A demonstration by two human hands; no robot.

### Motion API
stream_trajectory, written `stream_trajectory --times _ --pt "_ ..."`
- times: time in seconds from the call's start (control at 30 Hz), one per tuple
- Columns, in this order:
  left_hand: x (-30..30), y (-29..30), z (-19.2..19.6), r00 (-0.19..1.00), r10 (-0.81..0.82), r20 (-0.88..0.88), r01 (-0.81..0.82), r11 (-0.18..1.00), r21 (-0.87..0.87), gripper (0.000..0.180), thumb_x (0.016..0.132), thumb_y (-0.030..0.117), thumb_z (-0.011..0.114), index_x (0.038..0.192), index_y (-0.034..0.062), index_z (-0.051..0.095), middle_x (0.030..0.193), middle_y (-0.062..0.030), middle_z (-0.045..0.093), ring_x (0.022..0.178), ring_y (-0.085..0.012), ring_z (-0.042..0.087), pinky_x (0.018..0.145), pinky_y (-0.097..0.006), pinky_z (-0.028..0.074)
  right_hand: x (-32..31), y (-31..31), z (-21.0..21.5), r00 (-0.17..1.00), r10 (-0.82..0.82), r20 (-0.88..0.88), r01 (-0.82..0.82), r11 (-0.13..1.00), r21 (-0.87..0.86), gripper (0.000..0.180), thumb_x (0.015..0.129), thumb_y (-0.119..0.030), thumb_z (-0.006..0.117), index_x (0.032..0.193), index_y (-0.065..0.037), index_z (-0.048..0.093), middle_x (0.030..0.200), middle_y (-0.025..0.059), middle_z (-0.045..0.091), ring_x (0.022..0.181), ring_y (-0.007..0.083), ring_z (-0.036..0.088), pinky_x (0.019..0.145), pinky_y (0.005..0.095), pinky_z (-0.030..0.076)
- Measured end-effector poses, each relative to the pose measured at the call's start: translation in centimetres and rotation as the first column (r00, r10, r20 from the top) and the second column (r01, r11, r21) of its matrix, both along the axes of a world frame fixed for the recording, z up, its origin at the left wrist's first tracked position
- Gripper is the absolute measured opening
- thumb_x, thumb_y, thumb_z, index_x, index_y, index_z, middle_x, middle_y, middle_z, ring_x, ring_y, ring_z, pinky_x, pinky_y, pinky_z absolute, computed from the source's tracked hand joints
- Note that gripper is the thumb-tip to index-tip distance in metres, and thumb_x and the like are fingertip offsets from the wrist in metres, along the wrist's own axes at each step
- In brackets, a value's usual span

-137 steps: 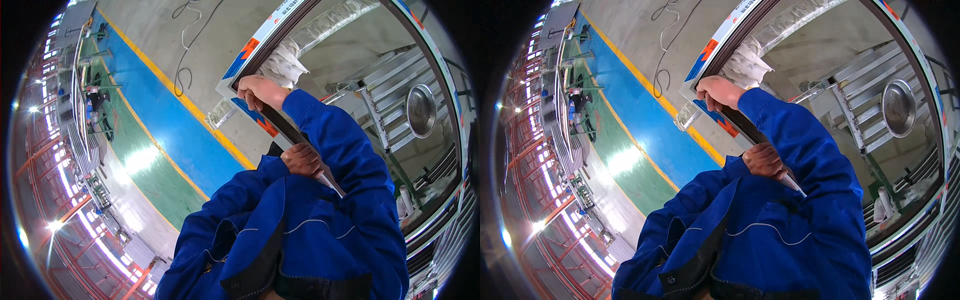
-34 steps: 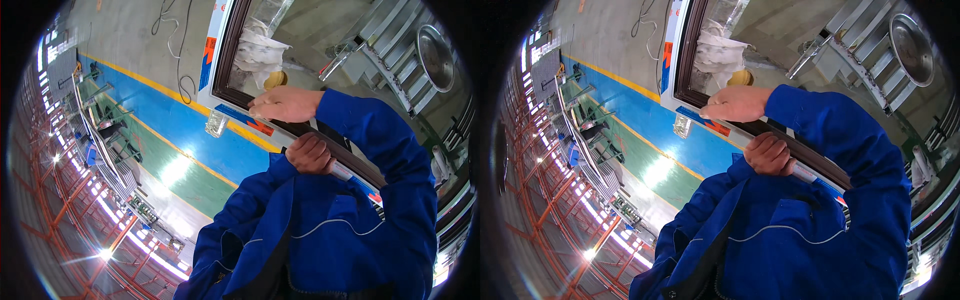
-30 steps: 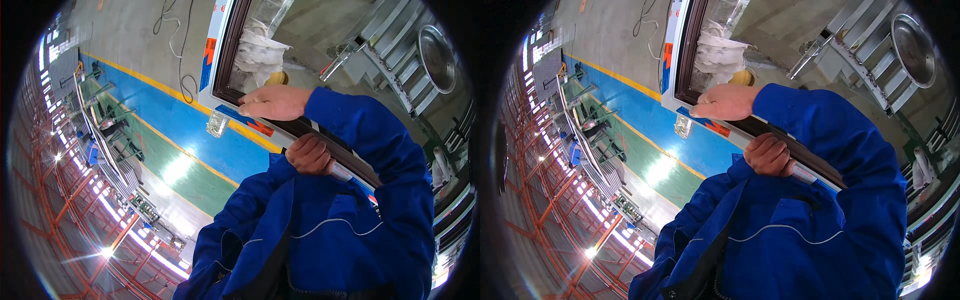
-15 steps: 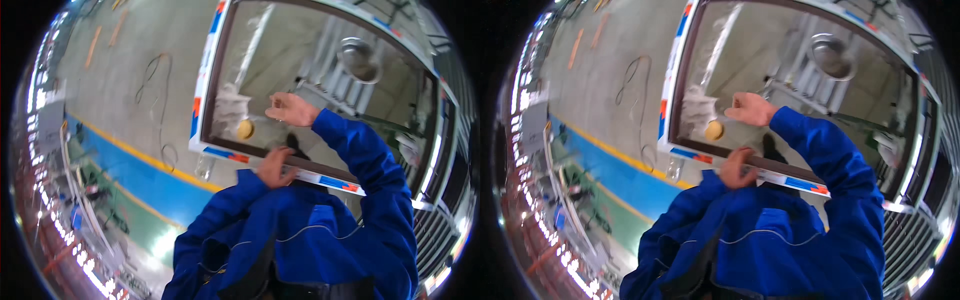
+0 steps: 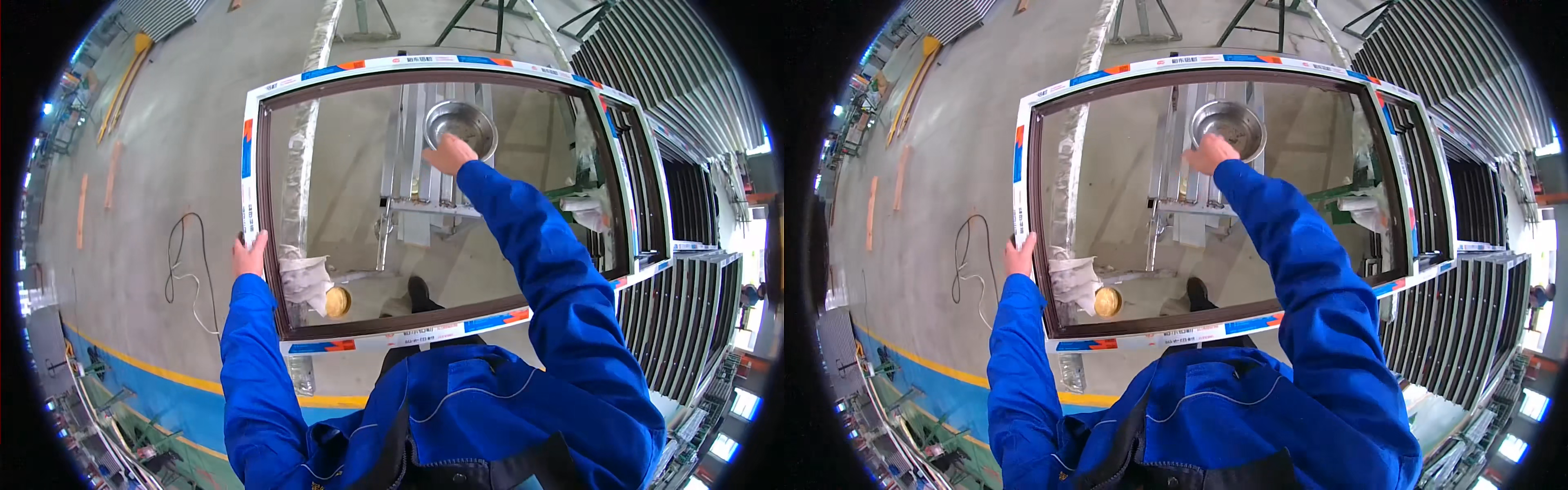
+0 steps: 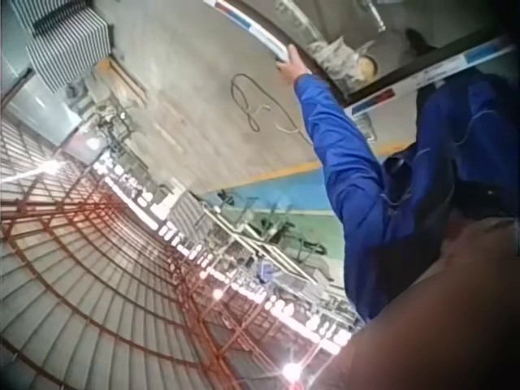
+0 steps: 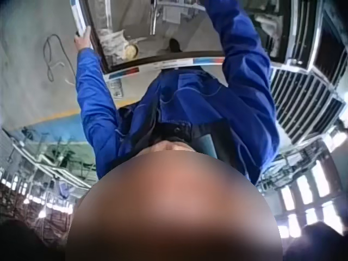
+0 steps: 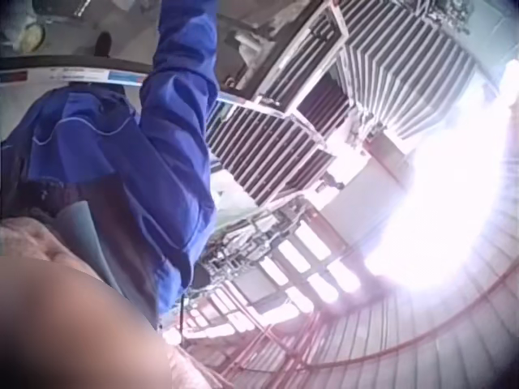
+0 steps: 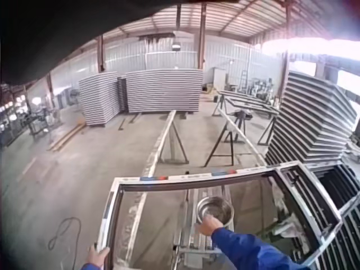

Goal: Applying sealant to the edges of a window frame using a caulking gun and wiping it down.

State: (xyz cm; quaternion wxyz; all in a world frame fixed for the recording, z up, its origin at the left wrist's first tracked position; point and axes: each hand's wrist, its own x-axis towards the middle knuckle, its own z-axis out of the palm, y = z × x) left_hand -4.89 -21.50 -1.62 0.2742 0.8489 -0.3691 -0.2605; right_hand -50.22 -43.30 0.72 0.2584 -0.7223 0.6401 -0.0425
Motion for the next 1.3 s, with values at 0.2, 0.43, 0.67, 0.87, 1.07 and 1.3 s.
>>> stream_trajectory --times 0.2,0.43,0.67,0.87,1.07,1.3 --pt "-0.8 0.2 0.6 0.939 0.016 0.344 -0.076 0.984 0.162 0.083 0.074 0.066 0.061 0.132 0.0073 0.049 0.128 -0.0182 0.055 0.116 -0.0368 0.054 0.097 -0.051 0.040 -2.7 -8.3 -7.4 0.741 0.483 -0.466 -0.532 0.846 0.031 0.033 0.068 -0.025 0.066 0.090 0.000 0.071 0.096 0.0242 0.067 0.089 0.0355 0.067 0.075 0.0400 0.053" --pt "-3.5 -0.3 3.5 0.802 0.056 0.595 -0.223 0.951 0.212 0.073 0.076 0.067 0.057 0.125 0.0122 0.055 0.123 -0.0124 0.058 0.115 -0.0316 0.055 0.101 -0.057 0.032 -0.1 -8.2 -4.6 0.994 -0.096 -0.051 0.088 0.986 -0.144 0.040 0.080 -0.033 0.060 0.102 0.001 0.064 0.092 0.0240 0.067 0.088 0.0387 0.066 0.073 0.0463 0.053" --pt "-4.6 -0.8 4.1 0.778 0.045 0.626 -0.283 0.916 0.286 0.066 0.078 0.065 0.056 0.118 0.0127 0.059 0.115 -0.0119 0.062 0.110 -0.0311 0.057 0.100 -0.056 0.032 17.8 -4.9 1.9 0.894 0.447 0.003 -0.434 0.870 -0.236 0.060 0.080 -0.044 0.059 0.117 0.002 0.051 0.136 0.0270 0.045 0.096 0.0413 0.063 0.082 0.0464 0.052" --pt "-4.0 -1.0 3.0 0.737 0.075 0.672 -0.268 0.945 0.189 0.054 0.076 0.059 0.062 0.103 0.0127 0.064 0.094 -0.0077 0.068 0.094 -0.0284 0.062 0.092 -0.047 0.038 29.5 -7.6 2.4 0.732 0.680 -0.038 -0.671 0.710 -0.214 0.055 0.081 -0.042 0.056 0.110 0.005 0.059 0.147 0.0230 0.034 0.099 0.0375 0.064 0.081 0.0460 0.052" --pt "-3.6 -1.1 2.9 0.759 0.047 0.650 -0.268 0.932 0.246 0.053 0.077 0.058 0.062 0.101 0.0115 0.064 0.096 -0.0087 0.068 0.095 -0.0299 0.062 0.092 -0.047 0.039 33.5 -10.7 1.8 0.731 0.676 -0.090 -0.682 0.721 -0.128 0.061 0.086 -0.048 0.044 0.113 0.005 0.060 0.149 0.0216 0.030 0.103 0.0366 0.063 0.086 0.0462 0.051" --pt "-3.5 -1.4 3.2 0.770 0.048 0.637 -0.240 0.946 0.219 0.053 0.078 0.059 0.060 0.103 0.0115 0.064 0.095 -0.0109 0.068 0.095 -0.0309 0.062 0.092 -0.046 0.039 35.1 -12.0 0.9 0.710 0.697 -0.102 -0.701 0.685 -0.197 0.065 0.087 -0.050 0.043 0.117 0.006 0.058 0.147 0.0248 0.032 0.103 0.0373 0.063 0.089 0.0443 0.050"
